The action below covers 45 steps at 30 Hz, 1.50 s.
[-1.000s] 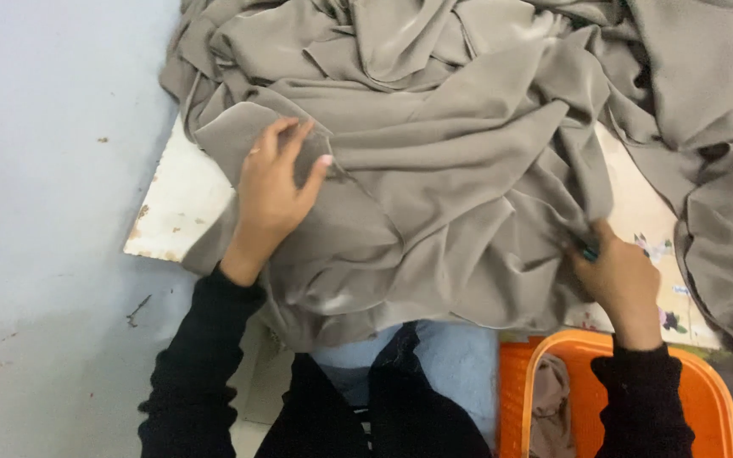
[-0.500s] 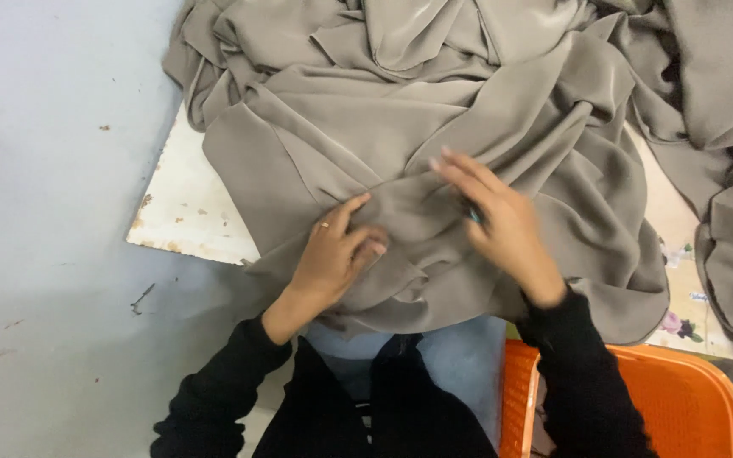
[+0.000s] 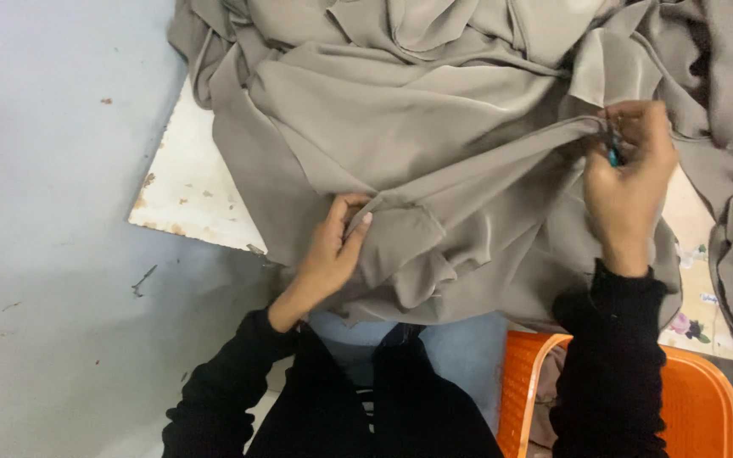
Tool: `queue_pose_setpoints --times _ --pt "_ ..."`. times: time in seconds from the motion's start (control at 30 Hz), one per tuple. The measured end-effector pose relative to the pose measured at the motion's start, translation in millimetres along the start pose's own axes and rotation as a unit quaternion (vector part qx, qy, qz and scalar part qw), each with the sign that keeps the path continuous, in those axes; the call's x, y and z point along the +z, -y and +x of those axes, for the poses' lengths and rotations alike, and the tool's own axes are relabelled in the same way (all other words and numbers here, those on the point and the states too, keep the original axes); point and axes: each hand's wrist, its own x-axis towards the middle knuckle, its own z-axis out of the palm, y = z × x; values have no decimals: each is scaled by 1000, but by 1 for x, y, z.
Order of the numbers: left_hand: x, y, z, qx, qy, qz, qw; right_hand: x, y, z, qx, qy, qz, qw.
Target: Trimming loose threads from a large piece of grey fabric using manual thread snips.
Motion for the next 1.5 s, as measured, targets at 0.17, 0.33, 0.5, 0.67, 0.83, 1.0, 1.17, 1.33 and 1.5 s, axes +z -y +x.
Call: queue_pose_setpoints --times 0.17,0.33,0.5,0.67,0.83,1.0,1.17,1.33,1.5 --pt "19 -15 1 76 1 236 969 -27 -13 -13 -17 -54 -29 998" --pt "16 -27 5 115 23 213 970 -49 -25 -28 -40 -75 -56 995" --pt "12 -12 11 19 264 0 964 -56 -21 -38 -25 -93 -22 995" --pt "23 -17 10 41 381 -83 920 -60 -33 -43 -49 -107 -20 993" --pt "26 -35 1 -63 400 -4 914 -66 -45 -51 -38 -152 30 987" --pt "23 -21 -6 178 75 310 931 -79 -64 -63 10 -165 -17 986" --pt "18 -93 -2 175 127 210 954 -50 -10 -61 19 -46 30 998" --pt "50 -114 4 250 131 44 958 -13 66 -42 -45 210 109 971" --pt "36 -99 13 191 215 -18 957 -35 62 -34 -29 198 135 971"
